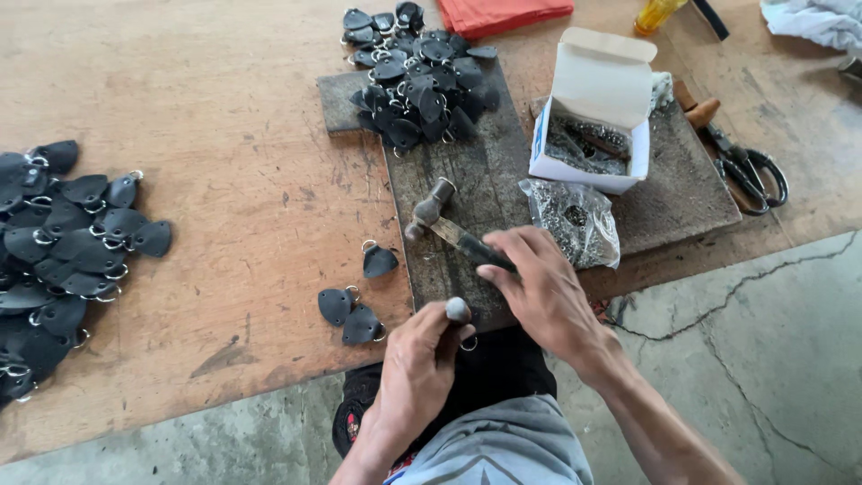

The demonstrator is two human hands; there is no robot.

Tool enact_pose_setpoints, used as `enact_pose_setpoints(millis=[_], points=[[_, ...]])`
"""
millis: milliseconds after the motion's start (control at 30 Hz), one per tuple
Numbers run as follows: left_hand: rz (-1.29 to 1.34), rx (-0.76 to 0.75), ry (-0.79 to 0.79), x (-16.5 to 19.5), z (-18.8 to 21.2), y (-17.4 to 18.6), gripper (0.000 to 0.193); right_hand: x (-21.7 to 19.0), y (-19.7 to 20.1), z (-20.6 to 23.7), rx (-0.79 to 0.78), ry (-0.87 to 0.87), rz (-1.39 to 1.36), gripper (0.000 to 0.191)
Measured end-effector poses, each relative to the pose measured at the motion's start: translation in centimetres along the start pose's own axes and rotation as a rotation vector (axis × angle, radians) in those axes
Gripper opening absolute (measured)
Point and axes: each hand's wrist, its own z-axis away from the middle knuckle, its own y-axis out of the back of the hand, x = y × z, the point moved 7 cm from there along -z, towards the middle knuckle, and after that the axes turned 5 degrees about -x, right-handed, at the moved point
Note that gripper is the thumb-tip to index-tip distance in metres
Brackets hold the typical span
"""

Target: The person repeatedly assembles small black keychain components by inserting metal rivets and hammering them flat on a wooden block. They pick up each piece, align the rivet, strike it with a hammer, and place the finished unit aside.

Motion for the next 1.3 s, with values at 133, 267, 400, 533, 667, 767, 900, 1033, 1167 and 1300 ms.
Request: enact_pose_setpoints(millis=[133,267,400,533,667,767,900,1033,1167,1300], points=[[-0.056,-0.008,-0.078,0.3,0.6,-0.5,0.027,-1.4,-1.6,-3.7,-0.03,0.085,0.15,0.055],[-0.083,-0.017,-0.101,0.3,0.9,-0.8,0.03,-1.2,-2.2,-4.8,-0.111,-0.024,0.155,0.034],[-0.103,-0.012,-0.152,0.4,0.9,-1.0,0.032,0.4,0.1,-3.4,-0.242,-0.347,-0.053,0.026],[-0.122,0.0,-0.154,0.3,0.8,-1.3,0.024,-0.5,4.6,0.1,-0.305,-0.333,-0.114,0.031],[-0.135,-0.028,-0.134,0.3,0.5,-1.5,0.022,-0.9,6.7,4.4,-0.414,-0.331,-0.086,0.032],[-0.13,-0.016,-0.135,0.5,0.4,-1.4,0.022,-1.5,9.1,6.8,-0.282,-0.09,-0.051,0.031],[-0.124,-0.004,-0.168,0.9,0.5,-1.2,0.022,1.2,15.2,10.4,0.149,-0.047,-0.171,0.021],[-0.129,-0.006,-0.167,0.8,0.5,-1.3,0.02,0.6,18.4,13.3,0.599,0.131,-0.015,0.013],[-0.141,-0.015,-0.151,0.6,0.5,-1.4,0.02,-4.5,12.8,11.5,0.403,0.438,0.068,0.01],[-0.127,-0.012,-0.118,0.1,0.8,-1.6,0.018,-2.1,5.8,6.7,-0.452,-0.19,-0.08,0.024]])
